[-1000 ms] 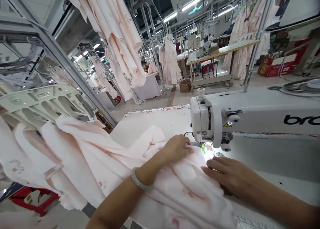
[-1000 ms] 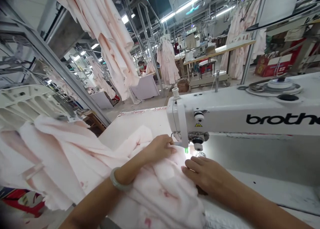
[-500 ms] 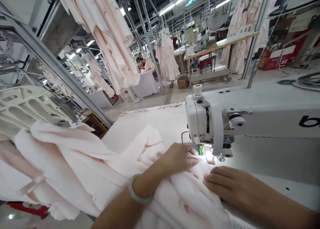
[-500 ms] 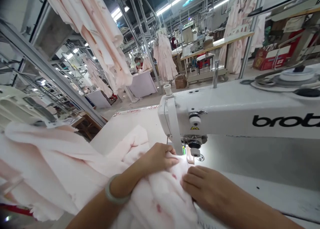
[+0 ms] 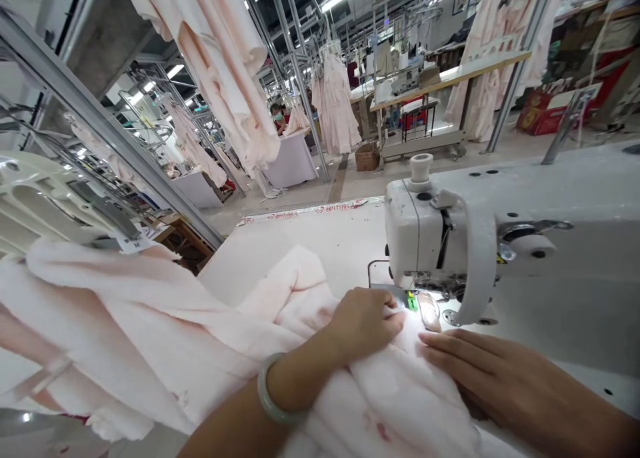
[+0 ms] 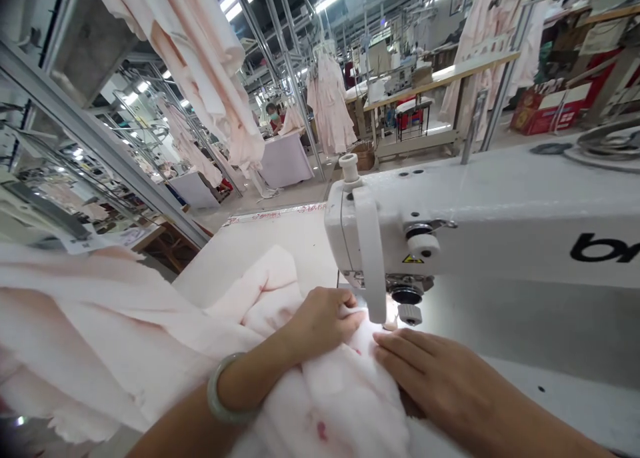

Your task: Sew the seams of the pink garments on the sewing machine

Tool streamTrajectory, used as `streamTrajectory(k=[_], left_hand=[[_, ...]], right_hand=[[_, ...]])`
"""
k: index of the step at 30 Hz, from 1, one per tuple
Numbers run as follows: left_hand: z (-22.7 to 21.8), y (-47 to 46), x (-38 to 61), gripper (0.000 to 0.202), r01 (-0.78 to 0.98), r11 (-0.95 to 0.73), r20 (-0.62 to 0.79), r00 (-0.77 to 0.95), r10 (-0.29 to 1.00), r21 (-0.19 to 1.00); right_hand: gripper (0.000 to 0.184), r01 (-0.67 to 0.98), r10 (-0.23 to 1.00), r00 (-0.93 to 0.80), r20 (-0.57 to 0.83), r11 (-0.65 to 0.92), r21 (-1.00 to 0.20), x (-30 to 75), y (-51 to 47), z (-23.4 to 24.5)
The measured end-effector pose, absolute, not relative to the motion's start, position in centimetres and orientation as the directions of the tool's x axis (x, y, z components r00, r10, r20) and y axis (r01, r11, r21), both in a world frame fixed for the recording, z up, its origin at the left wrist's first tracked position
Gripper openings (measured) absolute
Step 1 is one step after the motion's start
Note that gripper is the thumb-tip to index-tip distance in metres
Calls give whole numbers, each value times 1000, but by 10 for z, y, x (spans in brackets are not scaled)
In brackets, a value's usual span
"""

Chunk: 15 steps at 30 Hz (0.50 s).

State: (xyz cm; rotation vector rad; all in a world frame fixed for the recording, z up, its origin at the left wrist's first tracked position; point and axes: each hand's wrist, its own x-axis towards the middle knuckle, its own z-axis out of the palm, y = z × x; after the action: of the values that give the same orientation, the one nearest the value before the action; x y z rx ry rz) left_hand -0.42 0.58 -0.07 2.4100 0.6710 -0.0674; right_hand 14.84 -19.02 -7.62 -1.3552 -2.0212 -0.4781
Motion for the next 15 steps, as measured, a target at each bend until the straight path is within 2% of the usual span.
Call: streamTrajectory(k=[4,8,11,15], left_hand=[[-1,5,-1,22,496,-680,-212,862,460,540],[-1,5,0,11,495,-680,-218,864,454,541],[0,4,-1,10,494,-678,-230,865,445,545],[0,2,-2,8,474,-697,-195,874,445,538]], right_hand=[[47,918,689,-297,661,398,-2,150,-184,-67],[35,928,694,-340,634,359,105,150,-178,-64],[37,933,714,-356,604,313,180,149,-178,-67],[37,939,730,-339,593,300,166,147,-179,-67]])
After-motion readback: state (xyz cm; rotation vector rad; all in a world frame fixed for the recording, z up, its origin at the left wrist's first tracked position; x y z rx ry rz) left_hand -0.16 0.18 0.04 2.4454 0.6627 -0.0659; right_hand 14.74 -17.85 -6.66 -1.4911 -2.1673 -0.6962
